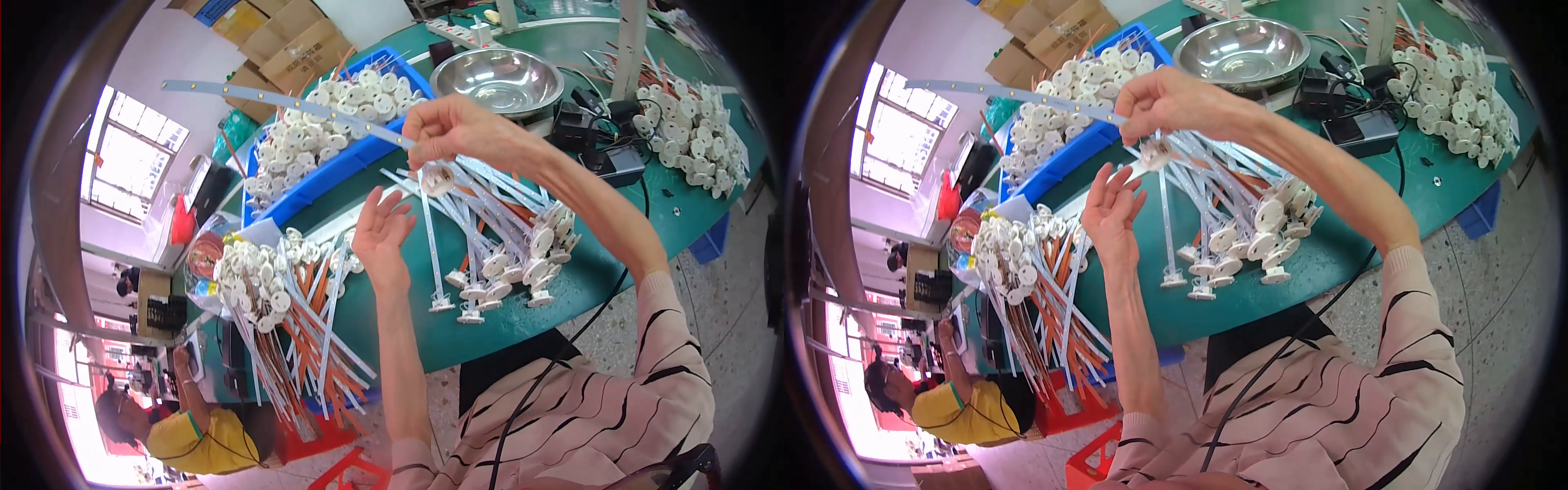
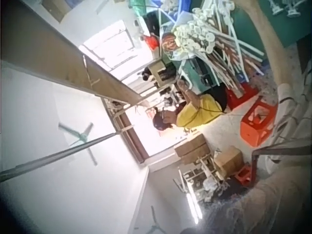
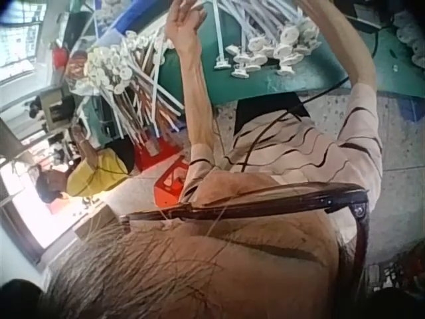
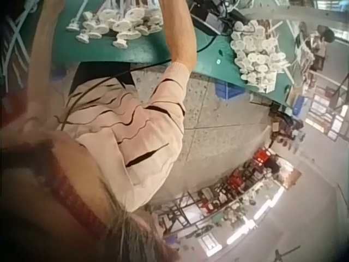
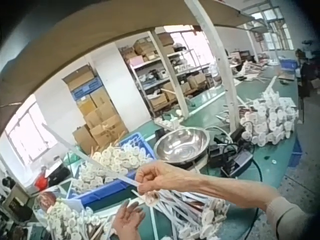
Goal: The person assembles LED light strips by attaching plastic mounting components to the PCB strips using an assembly tool.
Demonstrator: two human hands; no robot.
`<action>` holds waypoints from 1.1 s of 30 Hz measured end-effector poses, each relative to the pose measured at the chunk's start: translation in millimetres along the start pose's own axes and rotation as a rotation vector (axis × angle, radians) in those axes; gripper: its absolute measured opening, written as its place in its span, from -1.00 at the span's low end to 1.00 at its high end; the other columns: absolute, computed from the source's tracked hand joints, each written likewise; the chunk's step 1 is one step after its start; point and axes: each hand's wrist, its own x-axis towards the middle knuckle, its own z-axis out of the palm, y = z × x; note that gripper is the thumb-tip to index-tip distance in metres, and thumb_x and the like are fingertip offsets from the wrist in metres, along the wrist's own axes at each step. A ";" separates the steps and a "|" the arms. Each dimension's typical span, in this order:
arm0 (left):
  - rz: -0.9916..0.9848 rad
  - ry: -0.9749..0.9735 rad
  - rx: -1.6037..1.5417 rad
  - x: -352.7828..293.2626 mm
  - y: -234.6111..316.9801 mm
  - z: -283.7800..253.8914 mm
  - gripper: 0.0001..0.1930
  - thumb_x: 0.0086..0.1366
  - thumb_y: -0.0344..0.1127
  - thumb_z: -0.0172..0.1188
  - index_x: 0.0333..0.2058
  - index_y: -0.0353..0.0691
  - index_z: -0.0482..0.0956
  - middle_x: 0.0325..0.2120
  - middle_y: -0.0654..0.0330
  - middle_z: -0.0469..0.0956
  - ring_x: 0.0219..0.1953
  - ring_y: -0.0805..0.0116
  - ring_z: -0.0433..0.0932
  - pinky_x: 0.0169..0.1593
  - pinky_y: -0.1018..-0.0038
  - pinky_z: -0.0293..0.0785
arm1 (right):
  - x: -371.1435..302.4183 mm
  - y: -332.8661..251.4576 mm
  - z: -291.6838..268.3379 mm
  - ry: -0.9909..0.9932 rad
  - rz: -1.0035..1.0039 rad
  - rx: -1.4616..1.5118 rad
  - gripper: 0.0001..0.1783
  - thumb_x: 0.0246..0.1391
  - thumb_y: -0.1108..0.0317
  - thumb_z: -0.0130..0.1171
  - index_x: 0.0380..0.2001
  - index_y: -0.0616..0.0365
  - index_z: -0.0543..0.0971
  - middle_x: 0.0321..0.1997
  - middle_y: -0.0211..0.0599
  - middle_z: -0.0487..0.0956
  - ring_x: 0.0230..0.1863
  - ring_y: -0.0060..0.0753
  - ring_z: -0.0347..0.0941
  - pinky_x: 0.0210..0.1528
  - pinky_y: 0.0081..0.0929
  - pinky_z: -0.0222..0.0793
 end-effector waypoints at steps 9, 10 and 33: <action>0.031 -0.383 -0.075 4.2 -13.0 23.3 -0.41 0.03 -0.62 0.20 0.09 -0.37 0.28 -0.02 0.00 0.41 -0.01 0.24 0.45 -0.05 0.33 0.51 | -21.3 22.0 -6.4 0.010 0.042 0.091 -0.91 -0.08 0.53 0.14 -0.44 0.24 0.45 -0.47 -0.36 0.53 -0.40 -0.61 0.49 -0.34 -0.64 0.47; 0.022 -0.383 -0.059 4.4 -13.8 21.7 -0.42 0.03 -0.62 0.20 0.08 -0.38 0.28 -0.04 0.00 0.42 -0.03 0.24 0.47 -0.05 0.33 0.52 | -20.7 23.7 -6.1 0.013 0.054 0.102 -0.91 -0.08 0.53 0.14 -0.44 0.24 0.45 -0.47 -0.36 0.53 -0.40 -0.61 0.49 -0.34 -0.64 0.47; -0.161 -0.385 -0.393 1.4 -28.2 6.0 -0.45 0.09 -0.62 0.14 0.10 -0.33 0.25 -0.10 0.02 0.45 -0.19 0.23 0.53 -0.07 0.31 0.53 | -7.2 37.0 4.2 -0.039 -0.054 0.056 -0.94 -0.01 0.46 0.12 -0.45 0.21 0.54 -0.53 -0.43 0.53 -0.47 -0.71 0.42 -0.45 -0.72 0.31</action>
